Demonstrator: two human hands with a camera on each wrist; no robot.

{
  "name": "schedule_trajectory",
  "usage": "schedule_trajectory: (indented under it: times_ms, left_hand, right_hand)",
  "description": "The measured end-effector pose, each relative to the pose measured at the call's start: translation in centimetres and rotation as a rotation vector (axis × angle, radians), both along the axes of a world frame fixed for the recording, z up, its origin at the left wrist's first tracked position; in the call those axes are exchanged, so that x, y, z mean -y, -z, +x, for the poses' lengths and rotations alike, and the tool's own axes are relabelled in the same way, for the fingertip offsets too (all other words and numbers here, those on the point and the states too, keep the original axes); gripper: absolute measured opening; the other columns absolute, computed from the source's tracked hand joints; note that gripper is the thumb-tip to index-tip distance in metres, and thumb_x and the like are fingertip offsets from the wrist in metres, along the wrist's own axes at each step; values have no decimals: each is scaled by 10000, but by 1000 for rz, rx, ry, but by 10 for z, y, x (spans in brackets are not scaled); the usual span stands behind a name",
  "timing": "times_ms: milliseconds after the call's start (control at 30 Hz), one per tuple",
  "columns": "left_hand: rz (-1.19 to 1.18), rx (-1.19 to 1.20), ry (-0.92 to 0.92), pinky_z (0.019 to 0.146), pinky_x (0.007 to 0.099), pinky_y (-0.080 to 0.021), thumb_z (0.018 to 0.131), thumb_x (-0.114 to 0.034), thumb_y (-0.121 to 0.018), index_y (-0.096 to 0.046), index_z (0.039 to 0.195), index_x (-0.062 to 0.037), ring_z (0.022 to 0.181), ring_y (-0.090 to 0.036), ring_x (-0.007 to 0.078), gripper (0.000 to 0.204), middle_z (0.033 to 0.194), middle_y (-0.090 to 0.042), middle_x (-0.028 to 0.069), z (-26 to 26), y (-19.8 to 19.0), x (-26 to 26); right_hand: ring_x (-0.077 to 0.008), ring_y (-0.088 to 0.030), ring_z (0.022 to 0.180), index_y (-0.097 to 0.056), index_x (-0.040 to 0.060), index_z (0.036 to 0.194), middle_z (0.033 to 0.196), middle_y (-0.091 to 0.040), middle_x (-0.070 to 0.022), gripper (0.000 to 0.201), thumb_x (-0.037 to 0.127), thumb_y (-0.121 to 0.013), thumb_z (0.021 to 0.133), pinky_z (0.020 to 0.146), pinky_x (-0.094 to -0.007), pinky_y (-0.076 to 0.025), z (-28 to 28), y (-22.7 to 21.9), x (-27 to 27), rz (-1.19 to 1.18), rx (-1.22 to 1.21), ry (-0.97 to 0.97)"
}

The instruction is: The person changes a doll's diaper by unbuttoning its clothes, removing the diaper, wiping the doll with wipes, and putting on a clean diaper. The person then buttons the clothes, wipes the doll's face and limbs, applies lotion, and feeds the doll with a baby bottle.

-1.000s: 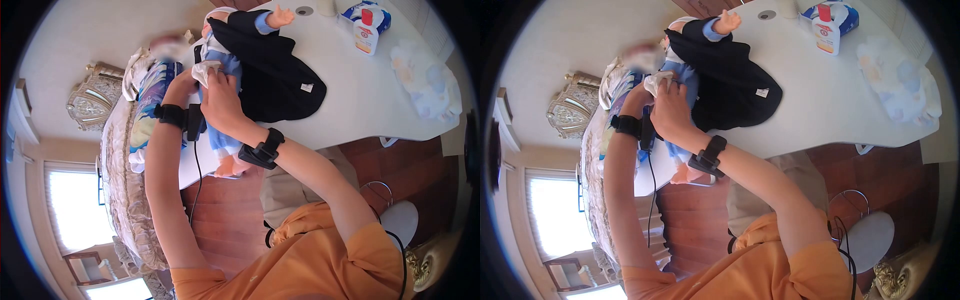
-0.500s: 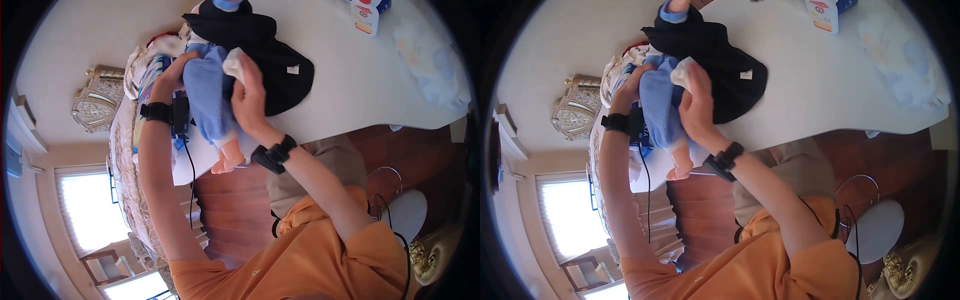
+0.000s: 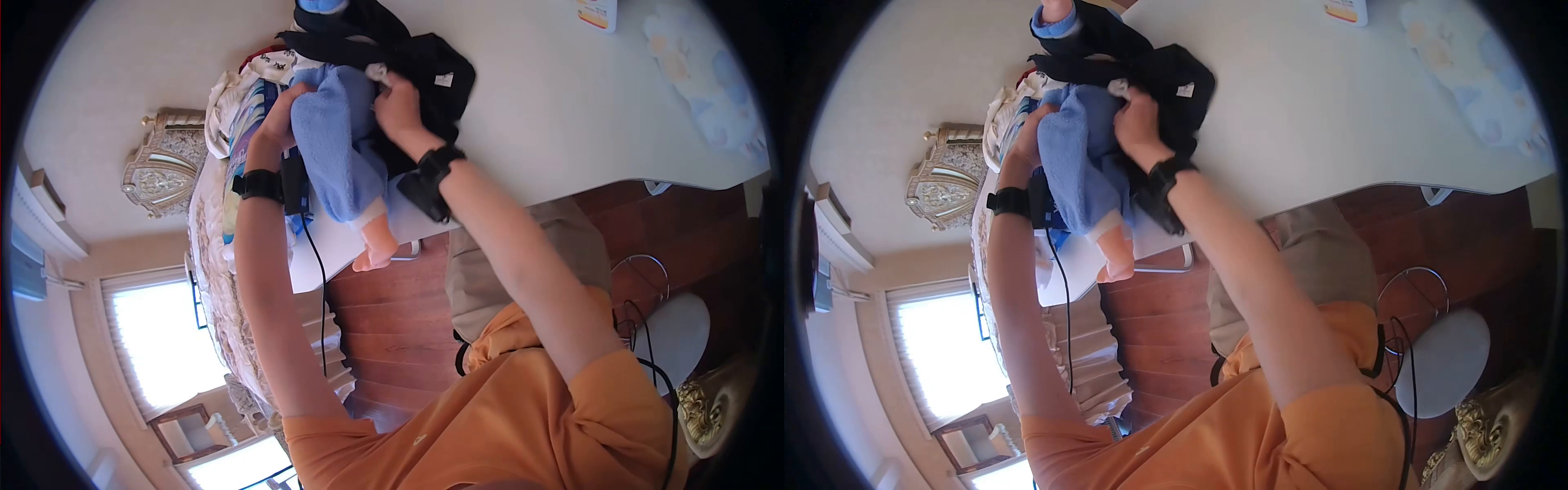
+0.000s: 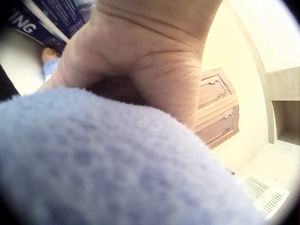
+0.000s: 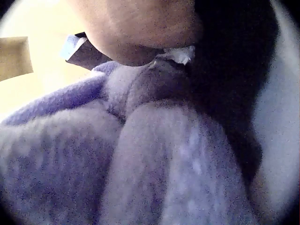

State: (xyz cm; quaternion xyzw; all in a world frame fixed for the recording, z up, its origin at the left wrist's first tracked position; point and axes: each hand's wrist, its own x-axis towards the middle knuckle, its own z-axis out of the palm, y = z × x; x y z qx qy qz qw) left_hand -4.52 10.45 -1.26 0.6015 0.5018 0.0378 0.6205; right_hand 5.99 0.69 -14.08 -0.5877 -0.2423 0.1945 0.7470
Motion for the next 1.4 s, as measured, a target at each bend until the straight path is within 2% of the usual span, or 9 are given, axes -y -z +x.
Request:
schedule_trajectory:
  times_ms: [233,467,700,800,867,1000,1100,1167,1400]
  left_hand:
    - [48,-72,-31,711,273,-439,693,-303,-588,-571,889,-32,758,-553,167,336,844,-599,58,13,-1,3]
    - [27,-134,-9,725,299,-438,673,-329,-603,-570,904,-36,777,-550,182,375,865,-596,69,19,-2,8]
    - [41,-80,-24,748,292,-439,672,-327,-613,-564,932,-31,793,-556,185,397,887,-596,78,20,-1,10]
    - [13,-96,-16,763,288,-437,671,-330,-616,-558,953,-27,808,-557,188,419,898,-595,81,23,-4,13]
    - [-7,-107,-5,768,287,-435,670,-332,-617,-553,964,-24,816,-557,191,431,908,-594,83,22,-4,14]
    - [35,-125,-12,767,283,-439,700,-336,-591,-554,973,-37,818,-560,178,406,914,-594,73,21,-2,10]
    - [31,-141,17,779,286,-429,711,-353,-578,-550,982,-45,837,-552,176,411,928,-589,71,22,-1,11]
    - [33,-145,45,798,299,-409,689,-381,-590,-538,1002,-43,870,-535,191,463,960,-578,83,22,-1,11]
    - [55,-120,24,827,277,-399,730,-348,-568,-542,1013,-70,891,-536,161,398,974,-580,56,25,-6,19]
  right_hand:
    - [-390,-558,850,-594,-54,804,861,-579,-262,215,94,-499,681,779,-403,-440,53,-14,8,-265,-129,-157]
    - [-405,-518,890,-488,-30,1034,920,-548,-255,328,-8,-388,723,797,-403,-410,-6,-16,33,82,-151,99]
    - [-385,-515,950,-481,-13,1093,985,-541,-267,365,16,-374,746,817,-386,-422,-41,-6,33,142,-171,54]
    - [-400,-517,933,-478,-38,1080,968,-538,-283,343,32,-374,761,804,-399,-420,-45,-20,50,24,-276,-51]
    - [-413,-473,1001,-426,-61,1131,1003,-524,-295,361,14,-350,786,888,-394,-373,-36,-32,65,-175,-357,-355]
    - [-411,-454,1033,-388,-78,1159,1047,-500,-301,384,19,-363,788,913,-383,-351,-34,-32,73,49,-343,-378]
    - [-394,-435,1067,-373,-72,1177,1111,-467,-288,396,11,-369,791,936,-372,-327,-32,-40,65,160,-274,-212]
    - [-356,-498,1008,-440,-63,1129,1073,-507,-262,346,42,-353,811,886,-352,-371,-26,-37,43,254,-111,123]
    - [-377,-524,941,-511,-9,1043,1007,-549,-217,322,-19,-382,748,805,-375,-427,0,-8,15,73,-9,120]
